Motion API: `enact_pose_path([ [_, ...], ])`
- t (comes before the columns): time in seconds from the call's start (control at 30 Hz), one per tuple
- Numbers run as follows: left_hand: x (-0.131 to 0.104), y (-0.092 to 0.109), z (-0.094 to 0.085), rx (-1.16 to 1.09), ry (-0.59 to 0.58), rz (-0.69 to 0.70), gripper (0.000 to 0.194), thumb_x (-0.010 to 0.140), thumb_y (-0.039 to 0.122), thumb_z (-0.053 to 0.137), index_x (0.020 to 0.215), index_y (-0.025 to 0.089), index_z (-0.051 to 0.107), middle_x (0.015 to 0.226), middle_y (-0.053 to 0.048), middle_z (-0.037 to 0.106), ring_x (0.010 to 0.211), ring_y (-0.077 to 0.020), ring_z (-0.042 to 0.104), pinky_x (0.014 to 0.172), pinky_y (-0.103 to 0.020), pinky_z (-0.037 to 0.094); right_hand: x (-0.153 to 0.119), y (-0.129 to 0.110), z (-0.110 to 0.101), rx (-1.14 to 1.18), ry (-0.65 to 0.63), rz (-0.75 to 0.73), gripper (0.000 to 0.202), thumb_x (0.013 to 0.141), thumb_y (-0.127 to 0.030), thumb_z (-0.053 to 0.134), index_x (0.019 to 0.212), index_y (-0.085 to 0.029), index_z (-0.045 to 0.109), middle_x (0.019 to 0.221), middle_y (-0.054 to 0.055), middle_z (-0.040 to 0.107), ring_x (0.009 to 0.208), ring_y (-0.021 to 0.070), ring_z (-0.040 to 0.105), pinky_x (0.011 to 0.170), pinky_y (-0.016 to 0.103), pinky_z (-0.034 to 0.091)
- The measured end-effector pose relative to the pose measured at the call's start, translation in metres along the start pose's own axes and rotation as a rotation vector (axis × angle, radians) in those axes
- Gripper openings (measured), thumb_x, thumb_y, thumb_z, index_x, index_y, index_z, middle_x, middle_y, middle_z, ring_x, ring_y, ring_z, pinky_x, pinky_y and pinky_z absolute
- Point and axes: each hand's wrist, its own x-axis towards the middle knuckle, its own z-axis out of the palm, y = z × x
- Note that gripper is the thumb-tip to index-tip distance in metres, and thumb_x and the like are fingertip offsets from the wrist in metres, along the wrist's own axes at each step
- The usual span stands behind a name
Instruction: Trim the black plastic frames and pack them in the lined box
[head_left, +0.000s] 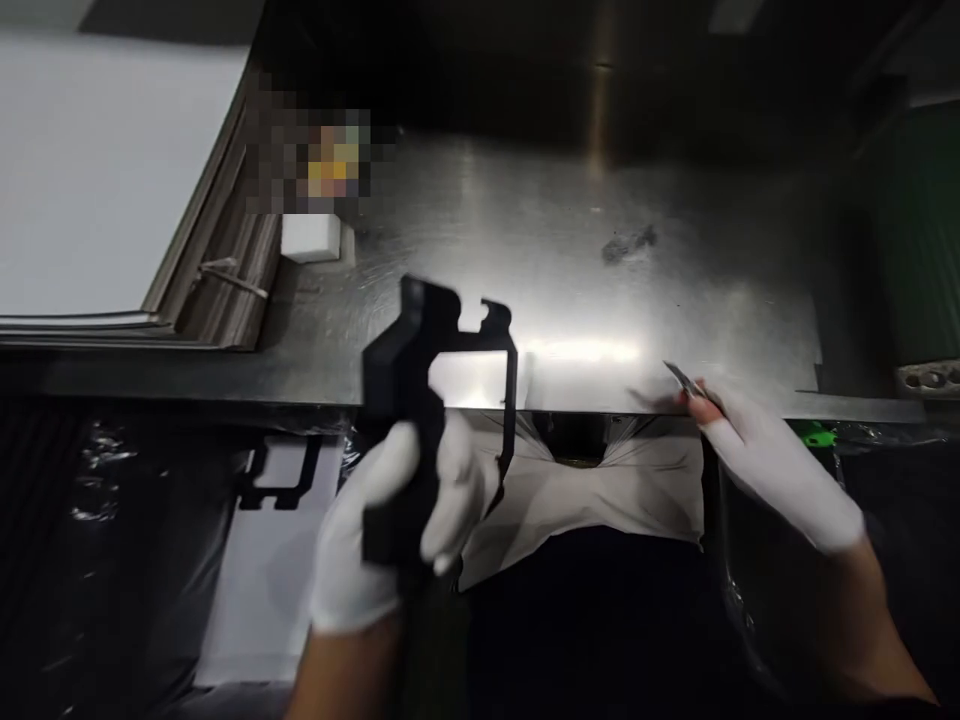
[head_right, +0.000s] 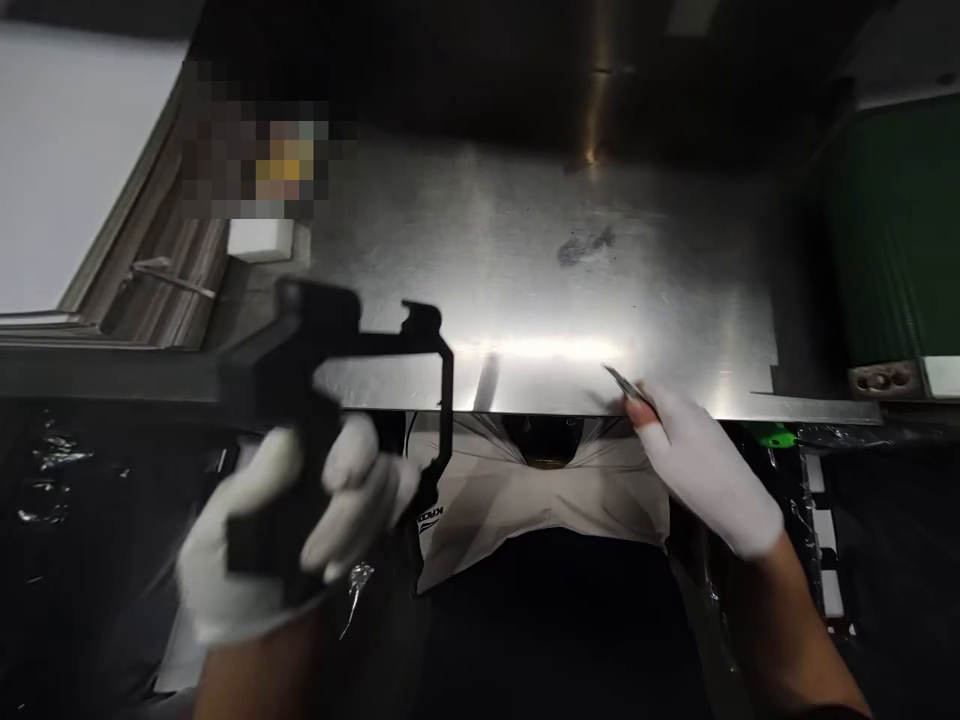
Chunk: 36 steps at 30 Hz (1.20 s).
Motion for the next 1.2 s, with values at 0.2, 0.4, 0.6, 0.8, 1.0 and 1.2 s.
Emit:
enact_pose_path([
  [0.2,0.090,0.012,0.030,-0.095,-0.226,-0.047,0.042,0.111,0.046,0.050,0.079,0.019,0.056,0.040,0.010,0.034,0.029,-0.0074,0.029,0.039,-0.021,0.029,0.065,-0.046,0.038,-0.337,-0.011,-0.296,0.039,0.117,-0.032,0.039,0.147,-0.017,0.057,0.106,0.009,0.071,0.078,0.0182,0.066,0.064,0.030,0.054],
  [0.4,0.087,0.014,0.032,-0.097,-0.212,-0.119,0.051,0.116,0.041,0.032,0.078,0.018,0.057,0.040,0.007,0.037,0.029,-0.0088,0.034,0.039,-0.020,0.032,0.050,-0.064,0.073,-0.657,-0.094,-0.441,0.040,0.116,-0.025,0.034,0.144,-0.016,0.061,0.115,0.012,0.070,0.082,0.0218,0.066,0.062,0.032,0.048],
  [0.6,0.086,0.015,0.041,-0.069,-0.207,-0.143,0.048,0.115,0.044,0.037,0.080,0.018,0.059,0.042,0.006,0.040,0.031,-0.0090,0.036,0.038,-0.019,0.030,0.061,-0.062,0.068,-0.660,-0.044,-0.386,0.040,0.116,-0.030,0.034,0.137,-0.017,0.065,0.109,0.009,0.069,0.075,0.0200,0.066,0.055,0.031,0.041],
  [0.8,0.082,0.013,0.045,-0.033,-0.190,-0.159,0.043,0.109,0.051,0.052,0.081,0.020,0.058,0.043,0.006,0.040,0.033,-0.0097,0.036,0.038,-0.019,0.028,0.073,-0.059,0.064,-0.660,-0.008,-0.365,0.039,0.117,-0.032,0.034,0.133,-0.019,0.067,0.107,0.008,0.068,0.072,0.0188,0.064,0.054,0.031,0.039],
  [1.0,0.083,0.013,0.049,0.016,-0.153,-0.164,0.043,0.110,0.050,0.049,0.081,0.020,0.058,0.043,0.005,0.040,0.033,-0.0095,0.036,0.039,-0.019,0.029,0.069,-0.062,0.048,-0.642,0.097,-0.244,0.039,0.117,-0.031,0.033,0.129,-0.018,0.067,0.107,0.009,0.068,0.080,0.0200,0.065,0.058,0.031,0.040],
  [1.2,0.081,0.011,0.039,-0.093,-0.206,-0.112,0.046,0.113,0.045,0.042,0.079,0.019,0.059,0.043,0.006,0.040,0.031,-0.0097,0.037,0.040,-0.021,0.033,0.084,-0.054,0.041,-0.604,0.143,-0.097,0.040,0.116,-0.028,0.032,0.118,-0.016,0.070,0.112,0.011,0.068,0.082,0.0218,0.066,0.063,0.032,0.046],
])
